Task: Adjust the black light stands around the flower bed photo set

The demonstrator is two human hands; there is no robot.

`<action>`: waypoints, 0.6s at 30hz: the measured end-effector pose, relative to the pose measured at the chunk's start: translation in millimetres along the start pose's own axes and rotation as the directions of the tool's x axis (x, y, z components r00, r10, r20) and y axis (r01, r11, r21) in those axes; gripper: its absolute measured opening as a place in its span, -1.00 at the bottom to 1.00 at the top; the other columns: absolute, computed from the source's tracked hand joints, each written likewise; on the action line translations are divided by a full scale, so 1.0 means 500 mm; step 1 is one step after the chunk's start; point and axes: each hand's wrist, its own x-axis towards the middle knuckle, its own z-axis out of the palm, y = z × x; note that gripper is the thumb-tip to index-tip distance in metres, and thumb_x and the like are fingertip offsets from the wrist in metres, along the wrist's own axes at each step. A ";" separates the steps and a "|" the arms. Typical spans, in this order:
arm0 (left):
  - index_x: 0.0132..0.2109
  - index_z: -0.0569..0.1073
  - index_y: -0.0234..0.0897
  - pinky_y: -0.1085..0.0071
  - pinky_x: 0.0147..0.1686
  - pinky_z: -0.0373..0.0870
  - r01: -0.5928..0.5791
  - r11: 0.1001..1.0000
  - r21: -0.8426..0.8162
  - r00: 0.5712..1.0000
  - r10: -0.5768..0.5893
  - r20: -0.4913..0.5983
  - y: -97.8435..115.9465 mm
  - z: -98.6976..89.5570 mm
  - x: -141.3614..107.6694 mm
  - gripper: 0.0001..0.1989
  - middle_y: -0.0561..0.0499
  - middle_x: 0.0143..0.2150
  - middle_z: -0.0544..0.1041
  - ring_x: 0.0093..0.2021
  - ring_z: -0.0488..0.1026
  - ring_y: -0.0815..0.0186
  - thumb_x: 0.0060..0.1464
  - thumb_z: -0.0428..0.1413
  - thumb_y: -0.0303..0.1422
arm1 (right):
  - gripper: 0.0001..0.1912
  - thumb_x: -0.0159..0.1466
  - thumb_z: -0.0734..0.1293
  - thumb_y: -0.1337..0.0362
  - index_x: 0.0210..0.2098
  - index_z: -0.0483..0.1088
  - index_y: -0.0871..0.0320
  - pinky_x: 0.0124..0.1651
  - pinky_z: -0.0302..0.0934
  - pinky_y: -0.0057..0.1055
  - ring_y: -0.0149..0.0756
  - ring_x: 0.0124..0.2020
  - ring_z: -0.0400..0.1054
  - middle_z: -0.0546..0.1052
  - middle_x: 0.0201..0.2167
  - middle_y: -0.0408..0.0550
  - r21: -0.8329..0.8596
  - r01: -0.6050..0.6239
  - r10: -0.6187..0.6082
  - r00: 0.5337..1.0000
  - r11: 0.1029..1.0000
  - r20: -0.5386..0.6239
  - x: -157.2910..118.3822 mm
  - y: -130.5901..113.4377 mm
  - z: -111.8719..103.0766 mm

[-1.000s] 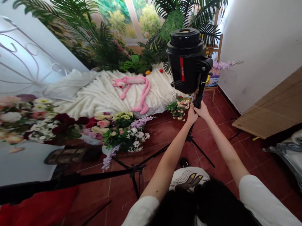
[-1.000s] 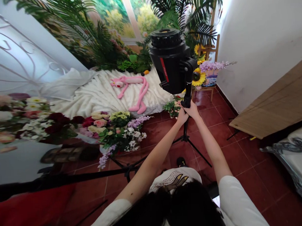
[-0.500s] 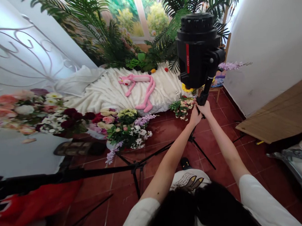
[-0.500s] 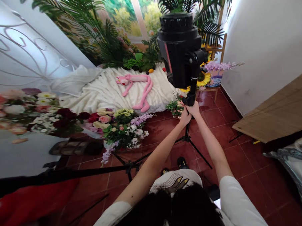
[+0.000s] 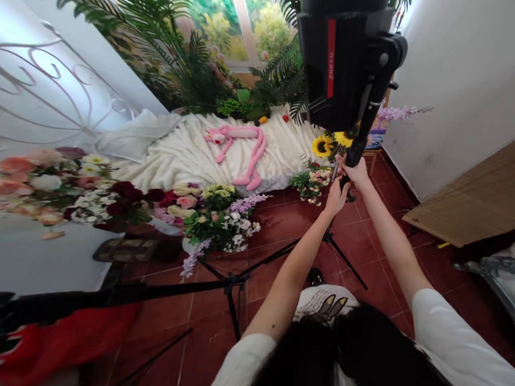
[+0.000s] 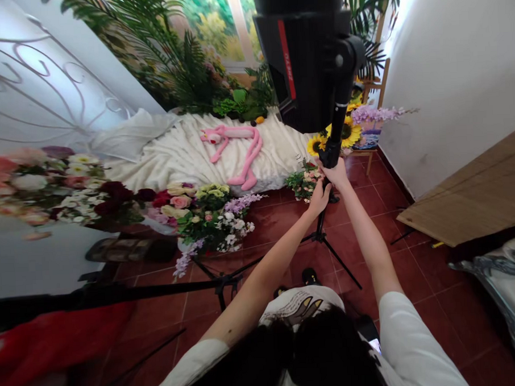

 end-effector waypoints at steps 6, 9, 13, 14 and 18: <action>0.04 0.40 -0.27 0.18 0.17 0.34 0.000 1.000 0.011 0.999 0.000 -0.038 -0.002 0.010 -0.001 -0.48 -0.19 -0.07 0.53 0.06 0.48 0.13 0.30 -0.13 0.07 | -0.47 0.01 0.54 -0.14 -0.59 0.29 0.13 -0.57 0.18 -0.50 -0.50 -0.68 0.20 0.40 -0.68 -0.19 -0.001 0.021 -0.021 0.999 1.000 0.031 0.001 -0.036 -0.002; 0.03 0.41 -0.28 0.18 0.16 0.34 -0.004 1.000 0.007 0.997 0.004 -0.082 -0.003 0.015 -0.002 -0.47 -0.20 -0.09 0.54 0.07 0.47 0.12 0.30 -0.12 0.07 | -0.48 0.05 0.51 -0.15 -0.59 0.30 0.13 -0.50 0.25 -0.45 -0.45 -0.64 0.26 0.40 -0.67 -0.17 -0.041 0.032 -0.030 0.998 0.999 0.053 -0.002 -0.041 -0.006; 0.01 0.42 -0.27 0.16 0.08 0.40 -0.015 1.000 -0.001 0.995 0.015 -0.096 0.000 0.018 -0.005 -0.48 -0.16 -0.14 0.54 -0.05 0.50 0.15 0.30 -0.12 0.07 | -0.55 0.06 0.52 -0.12 -0.47 0.39 0.13 -0.35 0.39 -0.34 -0.29 -0.48 0.42 0.48 -0.57 -0.11 -0.144 0.074 -0.067 0.997 0.987 0.049 -0.004 -0.050 -0.023; 0.00 0.42 -0.27 0.18 0.05 0.41 -0.012 1.000 -0.004 0.996 0.011 -0.093 0.002 0.018 -0.006 -0.48 -0.15 -0.17 0.54 -0.08 0.51 0.17 0.30 -0.12 0.07 | -0.56 0.06 0.52 -0.10 -0.40 0.42 0.13 -0.29 0.43 -0.31 -0.24 -0.41 0.46 0.52 -0.51 -0.08 -0.167 0.098 -0.093 0.995 0.981 0.037 -0.008 -0.052 -0.029; -0.04 0.41 -0.28 0.23 -0.04 0.43 -0.015 1.000 -0.019 0.997 0.014 -0.080 0.004 0.017 -0.007 -0.46 -0.13 -0.23 0.52 -0.19 0.50 0.21 0.28 -0.14 0.10 | -0.51 0.12 0.50 -0.02 -0.06 0.41 0.09 -0.07 0.47 -0.19 -0.17 -0.16 0.53 0.60 -0.21 0.00 -0.214 0.168 -0.178 0.984 0.962 -0.029 -0.059 -0.051 -0.062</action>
